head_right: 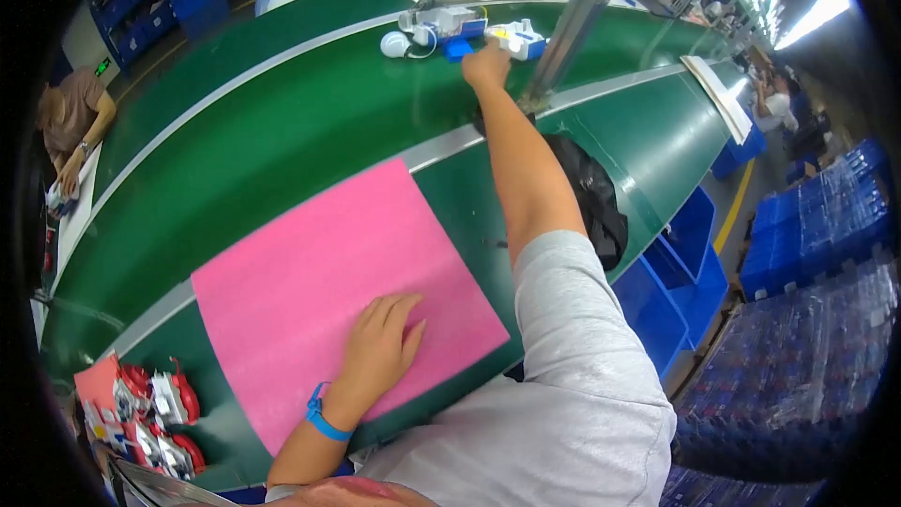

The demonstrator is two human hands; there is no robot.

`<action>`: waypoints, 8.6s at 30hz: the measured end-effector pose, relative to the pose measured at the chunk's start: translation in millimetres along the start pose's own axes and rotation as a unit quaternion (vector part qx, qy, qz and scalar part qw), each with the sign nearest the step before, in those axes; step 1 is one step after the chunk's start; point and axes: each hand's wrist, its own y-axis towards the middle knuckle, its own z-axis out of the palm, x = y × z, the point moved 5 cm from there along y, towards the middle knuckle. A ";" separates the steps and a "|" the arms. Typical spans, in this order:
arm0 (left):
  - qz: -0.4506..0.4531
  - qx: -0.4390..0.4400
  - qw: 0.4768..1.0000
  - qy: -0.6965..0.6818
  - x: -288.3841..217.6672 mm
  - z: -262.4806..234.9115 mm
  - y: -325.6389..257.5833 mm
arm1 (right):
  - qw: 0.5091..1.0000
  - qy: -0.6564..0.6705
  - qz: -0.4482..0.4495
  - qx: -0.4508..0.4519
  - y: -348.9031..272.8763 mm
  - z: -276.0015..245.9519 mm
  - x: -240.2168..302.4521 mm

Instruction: Assembling components of an electronic light fixture on a production line.

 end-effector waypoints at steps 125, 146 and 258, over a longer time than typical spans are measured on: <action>-0.172 -0.123 0.949 0.234 5.8 -122.9 -124.4 | 0.745 -0.058 -0.478 0.461 -334.4 -201.1 99.5; -0.389 -0.315 0.800 0.332 96.3 -255.1 -271.0 | 0.665 0.004 -0.580 0.470 -382.7 -193.2 203.4; 0.078 -0.448 0.527 -0.718 145.2 -184.3 -116.5 | 0.500 -0.038 -0.561 0.659 -440.5 -36.3 219.3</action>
